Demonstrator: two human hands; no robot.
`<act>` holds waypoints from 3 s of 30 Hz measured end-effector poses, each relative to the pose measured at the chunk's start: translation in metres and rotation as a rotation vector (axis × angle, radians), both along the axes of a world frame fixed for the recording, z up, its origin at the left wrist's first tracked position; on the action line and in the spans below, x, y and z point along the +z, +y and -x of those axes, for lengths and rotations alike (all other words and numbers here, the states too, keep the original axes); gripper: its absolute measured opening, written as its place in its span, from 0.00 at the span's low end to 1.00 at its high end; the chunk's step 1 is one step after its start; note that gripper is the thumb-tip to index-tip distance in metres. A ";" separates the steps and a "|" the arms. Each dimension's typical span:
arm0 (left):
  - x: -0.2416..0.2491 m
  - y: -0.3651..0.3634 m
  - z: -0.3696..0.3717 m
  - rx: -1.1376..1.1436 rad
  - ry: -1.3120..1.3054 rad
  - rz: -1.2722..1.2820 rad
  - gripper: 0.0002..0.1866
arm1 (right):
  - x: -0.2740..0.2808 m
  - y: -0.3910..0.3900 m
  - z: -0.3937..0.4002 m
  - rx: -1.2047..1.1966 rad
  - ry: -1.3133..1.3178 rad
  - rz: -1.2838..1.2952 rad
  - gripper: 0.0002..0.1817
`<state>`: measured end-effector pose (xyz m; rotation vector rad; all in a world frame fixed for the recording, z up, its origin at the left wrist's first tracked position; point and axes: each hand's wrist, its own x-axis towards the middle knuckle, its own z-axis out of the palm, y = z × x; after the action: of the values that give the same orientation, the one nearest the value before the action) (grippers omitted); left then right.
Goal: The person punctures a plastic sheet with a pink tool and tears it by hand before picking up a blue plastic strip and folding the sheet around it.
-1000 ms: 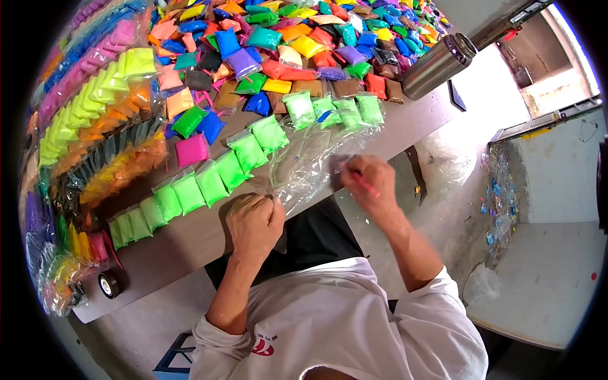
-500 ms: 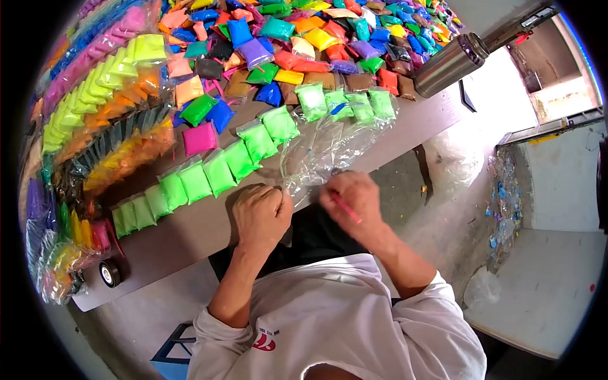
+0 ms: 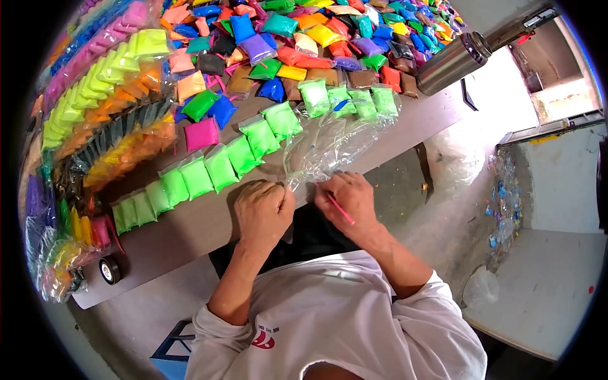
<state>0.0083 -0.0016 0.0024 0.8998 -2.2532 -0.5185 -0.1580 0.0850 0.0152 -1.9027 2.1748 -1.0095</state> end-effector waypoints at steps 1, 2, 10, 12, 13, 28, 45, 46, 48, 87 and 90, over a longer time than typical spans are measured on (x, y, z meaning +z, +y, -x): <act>0.001 0.000 0.000 0.005 -0.008 -0.014 0.15 | -0.003 -0.001 0.007 -0.001 0.000 0.003 0.07; 0.002 0.000 0.001 0.011 -0.014 -0.028 0.15 | -0.008 -0.001 0.023 -0.109 0.041 -0.047 0.07; -0.001 -0.001 0.001 -0.001 0.004 -0.016 0.15 | 0.010 -0.001 0.016 0.016 -0.008 -0.031 0.07; 0.000 -0.001 0.001 -0.006 0.001 -0.008 0.15 | -0.003 -0.001 0.012 0.045 0.045 -0.057 0.07; 0.001 0.000 0.002 -0.002 0.003 -0.020 0.15 | -0.003 -0.002 0.020 -0.020 -0.001 -0.040 0.06; -0.001 0.000 0.002 0.010 0.013 -0.045 0.16 | -0.003 -0.002 0.060 -0.199 0.093 -0.042 0.07; 0.000 0.001 -0.002 -0.003 -0.023 -0.050 0.16 | -0.012 -0.002 0.015 0.018 0.067 0.036 0.06; 0.001 0.001 -0.001 -0.001 -0.017 -0.054 0.16 | -0.016 -0.003 0.024 0.019 0.066 0.039 0.06; 0.001 0.001 -0.001 -0.006 -0.009 -0.054 0.16 | -0.014 0.000 0.056 -0.234 0.097 -0.007 0.06; 0.003 0.000 0.001 0.009 -0.024 -0.086 0.17 | -0.006 -0.007 0.075 -0.211 0.098 0.046 0.08; 0.007 -0.001 -0.002 0.016 -0.034 -0.133 0.18 | -0.001 -0.012 0.029 0.036 0.048 0.050 0.06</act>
<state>0.0098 -0.0029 0.0098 0.9992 -2.2611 -0.6564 -0.1867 0.0730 0.0147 -2.0003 2.1526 -1.0315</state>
